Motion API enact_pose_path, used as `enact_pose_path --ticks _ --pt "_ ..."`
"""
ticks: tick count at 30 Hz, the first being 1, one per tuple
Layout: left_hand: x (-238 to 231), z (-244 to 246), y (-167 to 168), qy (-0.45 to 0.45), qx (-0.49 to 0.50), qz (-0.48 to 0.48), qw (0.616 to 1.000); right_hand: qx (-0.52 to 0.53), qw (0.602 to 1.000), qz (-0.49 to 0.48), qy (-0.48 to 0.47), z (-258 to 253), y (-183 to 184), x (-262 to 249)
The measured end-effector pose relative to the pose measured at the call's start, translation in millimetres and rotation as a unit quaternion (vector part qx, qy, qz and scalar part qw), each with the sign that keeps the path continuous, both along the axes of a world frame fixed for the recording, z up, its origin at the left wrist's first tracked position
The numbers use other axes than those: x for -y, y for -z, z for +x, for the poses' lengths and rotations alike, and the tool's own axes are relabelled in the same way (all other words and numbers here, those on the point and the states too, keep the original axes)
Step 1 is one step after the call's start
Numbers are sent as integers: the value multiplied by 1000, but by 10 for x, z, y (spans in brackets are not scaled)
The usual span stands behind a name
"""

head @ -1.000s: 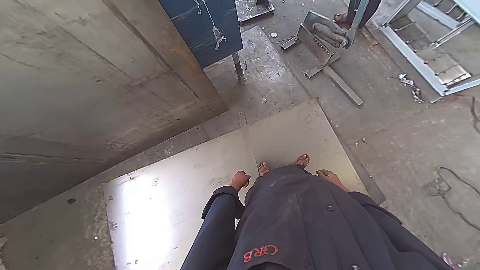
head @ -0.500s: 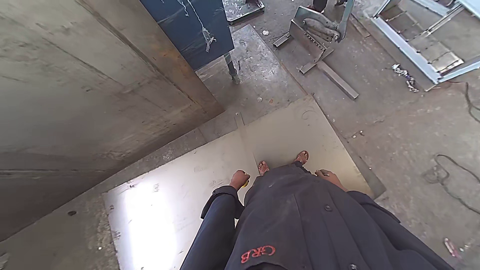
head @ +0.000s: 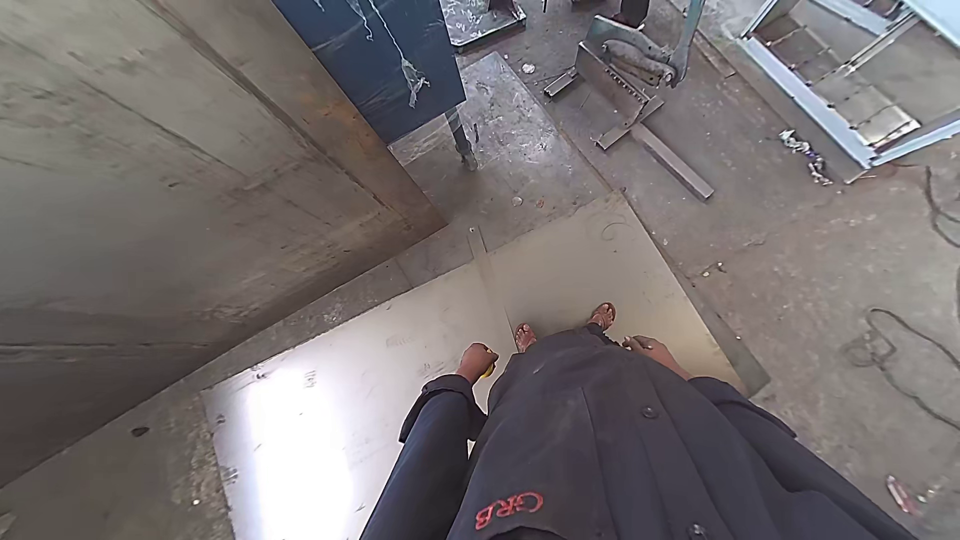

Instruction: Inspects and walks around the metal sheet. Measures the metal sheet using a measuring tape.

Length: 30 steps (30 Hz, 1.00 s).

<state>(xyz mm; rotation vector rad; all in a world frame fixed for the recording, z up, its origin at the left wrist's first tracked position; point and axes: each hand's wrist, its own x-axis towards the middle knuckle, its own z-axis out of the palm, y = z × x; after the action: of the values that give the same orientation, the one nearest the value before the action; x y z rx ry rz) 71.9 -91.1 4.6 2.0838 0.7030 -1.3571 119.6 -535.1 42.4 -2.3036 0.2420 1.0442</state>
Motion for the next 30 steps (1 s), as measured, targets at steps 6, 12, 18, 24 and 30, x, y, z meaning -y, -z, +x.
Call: enact_pose_path --ticks 6,12,18,24,30 --pt "2 -18 -23 -14 1 -2 1000 -11 1000 -10 -16 22 -19 16" --pt "17 60 -33 10 10 4 1000 -1 1000 0 19 -24 10 63" --pt "22 138 -108 37 2 33 999 8 999 10 32 -80 55 30" --pt "5 200 -184 41 25 16 999 -10 999 -27 19 -123 132 49" --pt "31 175 -155 43 25 16 999 -53 992 -113 14 -30 -51 -7"
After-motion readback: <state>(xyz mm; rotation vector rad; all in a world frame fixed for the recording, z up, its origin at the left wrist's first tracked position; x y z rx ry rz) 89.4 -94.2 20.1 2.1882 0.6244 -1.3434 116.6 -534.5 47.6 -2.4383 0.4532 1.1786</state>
